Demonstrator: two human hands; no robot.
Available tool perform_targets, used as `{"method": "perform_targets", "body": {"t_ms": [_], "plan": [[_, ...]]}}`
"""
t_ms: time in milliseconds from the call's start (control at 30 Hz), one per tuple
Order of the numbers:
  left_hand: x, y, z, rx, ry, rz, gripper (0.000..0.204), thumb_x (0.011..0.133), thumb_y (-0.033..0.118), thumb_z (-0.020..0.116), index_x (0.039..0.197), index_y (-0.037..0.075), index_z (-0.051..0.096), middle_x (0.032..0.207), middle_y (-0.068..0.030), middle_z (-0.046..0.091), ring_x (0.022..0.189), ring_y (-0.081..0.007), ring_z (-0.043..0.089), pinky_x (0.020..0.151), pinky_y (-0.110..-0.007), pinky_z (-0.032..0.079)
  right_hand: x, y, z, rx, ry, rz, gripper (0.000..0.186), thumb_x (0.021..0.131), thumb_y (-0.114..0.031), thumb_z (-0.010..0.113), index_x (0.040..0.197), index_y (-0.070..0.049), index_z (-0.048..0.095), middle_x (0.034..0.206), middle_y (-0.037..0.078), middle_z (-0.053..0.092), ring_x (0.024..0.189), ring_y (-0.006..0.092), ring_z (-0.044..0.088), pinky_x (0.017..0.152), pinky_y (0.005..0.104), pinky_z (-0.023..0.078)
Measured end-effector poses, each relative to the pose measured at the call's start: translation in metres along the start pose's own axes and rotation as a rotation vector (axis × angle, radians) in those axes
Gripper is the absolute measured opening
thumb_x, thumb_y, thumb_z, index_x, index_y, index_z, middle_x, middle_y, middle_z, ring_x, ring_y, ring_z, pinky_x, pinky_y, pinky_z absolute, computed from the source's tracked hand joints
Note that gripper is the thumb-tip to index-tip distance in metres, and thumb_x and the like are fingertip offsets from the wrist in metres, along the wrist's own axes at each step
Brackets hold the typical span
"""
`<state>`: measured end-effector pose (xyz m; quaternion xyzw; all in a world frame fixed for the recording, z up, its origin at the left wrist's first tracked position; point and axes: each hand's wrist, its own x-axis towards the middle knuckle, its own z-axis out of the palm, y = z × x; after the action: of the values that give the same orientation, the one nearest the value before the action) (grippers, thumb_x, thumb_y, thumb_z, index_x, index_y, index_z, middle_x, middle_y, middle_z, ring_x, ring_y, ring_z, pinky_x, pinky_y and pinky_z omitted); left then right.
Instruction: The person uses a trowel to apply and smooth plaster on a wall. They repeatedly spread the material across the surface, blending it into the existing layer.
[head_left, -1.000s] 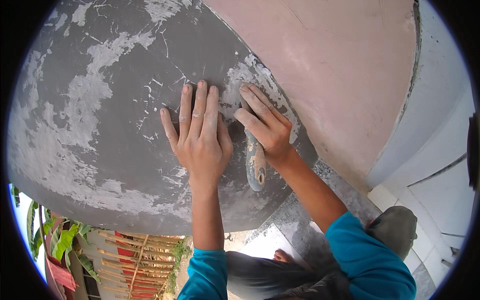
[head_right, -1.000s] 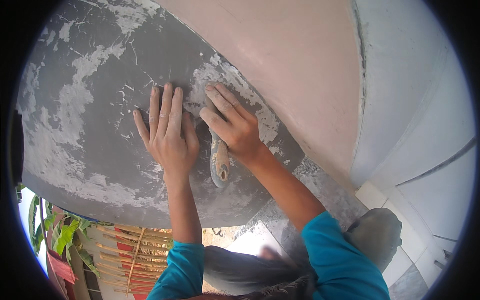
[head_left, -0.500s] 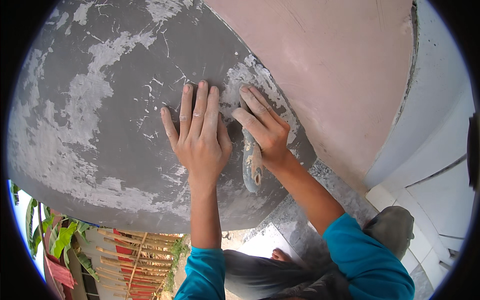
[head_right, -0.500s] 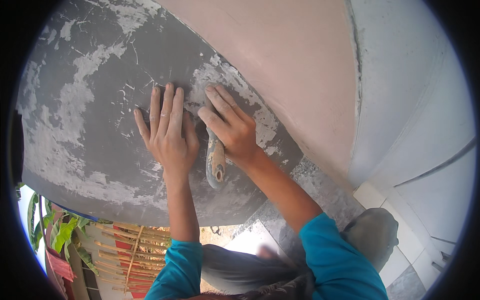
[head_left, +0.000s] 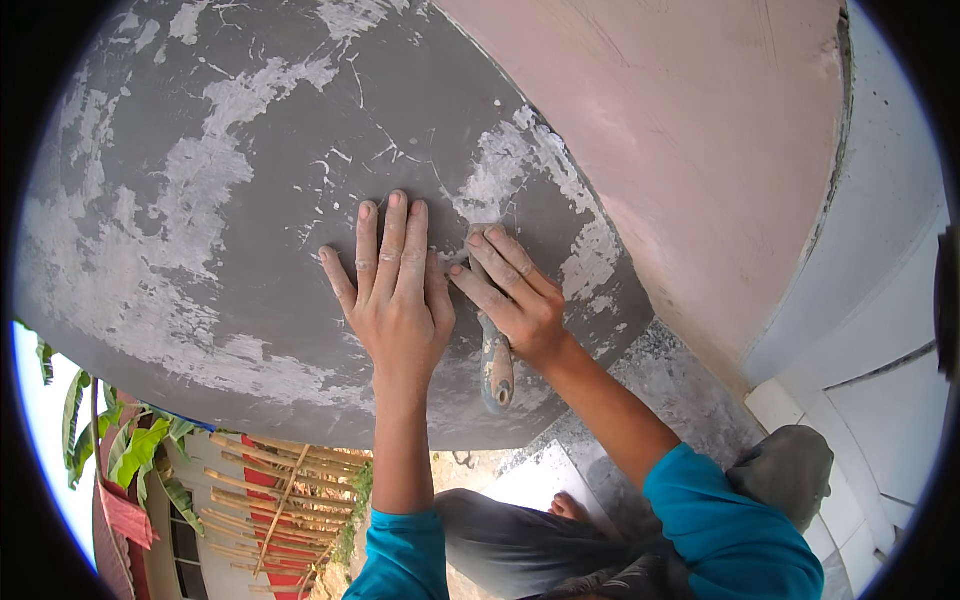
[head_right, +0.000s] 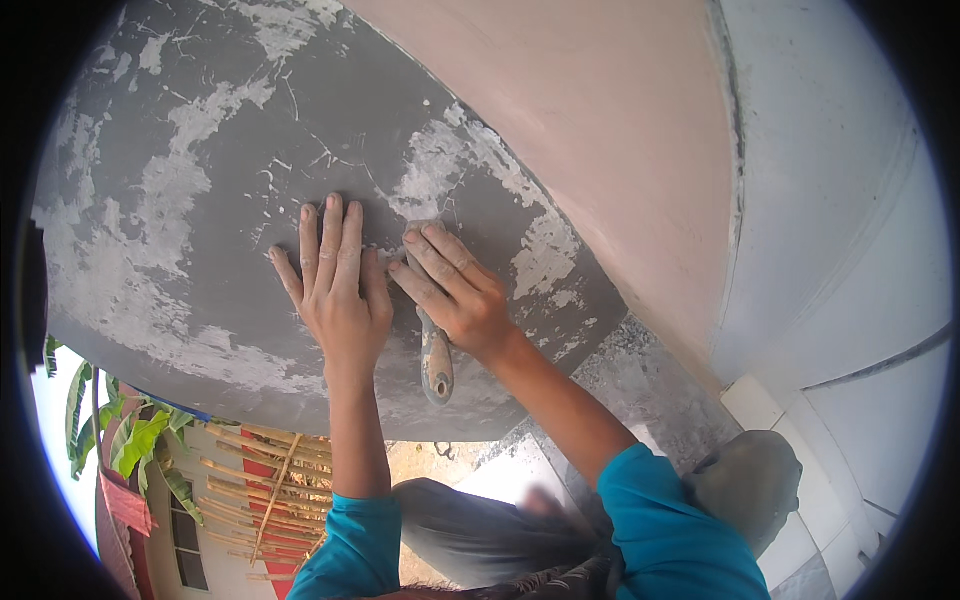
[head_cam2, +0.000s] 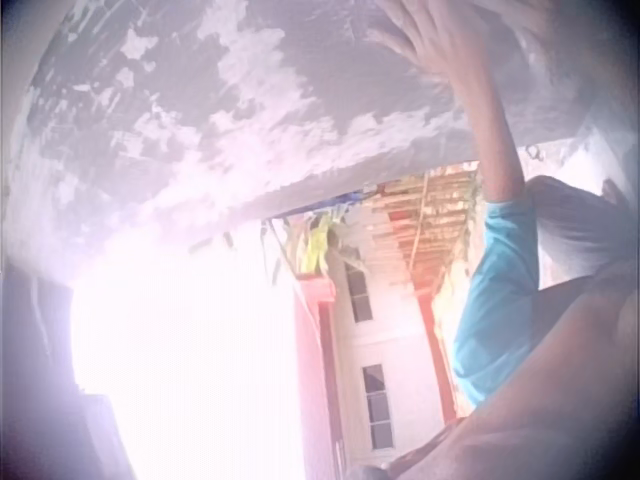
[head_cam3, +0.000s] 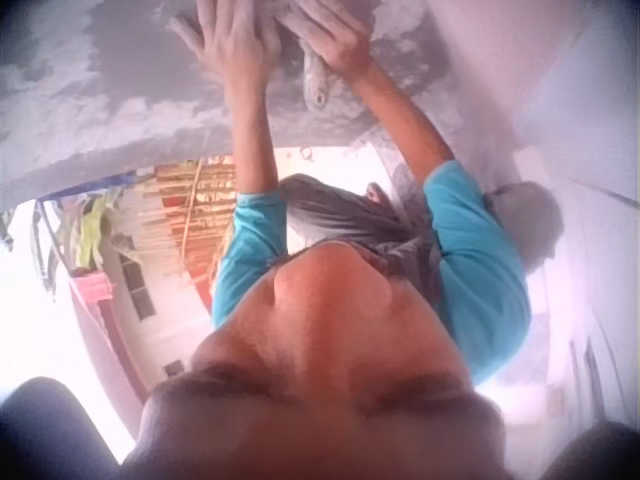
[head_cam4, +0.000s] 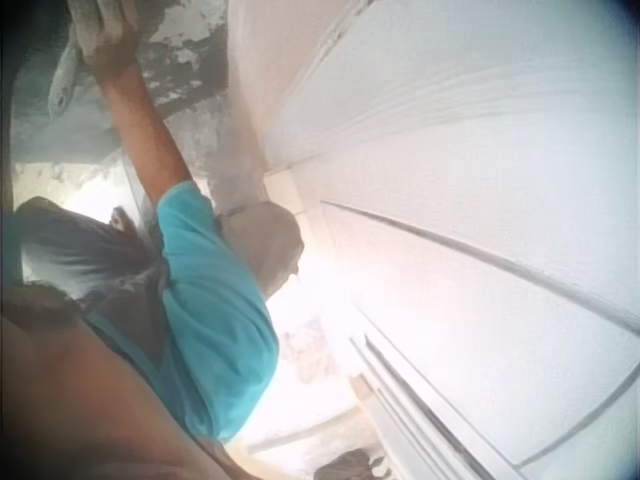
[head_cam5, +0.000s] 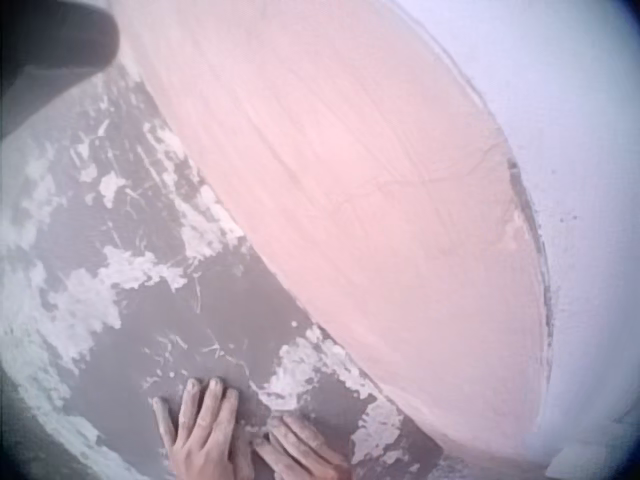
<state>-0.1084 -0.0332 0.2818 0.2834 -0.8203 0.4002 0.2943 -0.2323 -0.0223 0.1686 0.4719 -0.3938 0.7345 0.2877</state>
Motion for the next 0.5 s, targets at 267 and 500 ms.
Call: {"method": "perform_targets", "body": {"t_ms": [267, 500], "plan": [[-0.025, -0.003, -0.008, -0.032, -0.063, -0.078, 0.053, 0.112, 0.025, 0.057, 0.16, 0.005, 0.06, 0.173, -0.0134, 0.051, 0.168, -0.0372, 0.032, 0.137, -0.062, 0.005, 0.013, 0.0, 0.009, 0.054, 0.03, 0.134, 0.03, 0.091, -0.009, 0.078, 0.121, -0.012, 0.084, 0.14, 0.014, 0.077, 0.139, 0.0339, 0.068, 0.112, 0.0462, 0.062], [-0.03, 0.022, -0.033, -0.462, -0.093, -0.145, 0.063, 0.108, 0.029, 0.064, 0.159, -0.006, 0.056, 0.162, -0.029, 0.057, 0.157, -0.0439, 0.048, 0.131, -0.058, 0.026, 0.033, 0.007, 0.012, 0.047, 0.009, 0.168, 0.033, 0.088, -0.009, 0.079, 0.12, -0.013, 0.085, 0.141, 0.014, 0.077, 0.14, 0.0335, 0.068, 0.113, 0.0463, 0.061]]}}
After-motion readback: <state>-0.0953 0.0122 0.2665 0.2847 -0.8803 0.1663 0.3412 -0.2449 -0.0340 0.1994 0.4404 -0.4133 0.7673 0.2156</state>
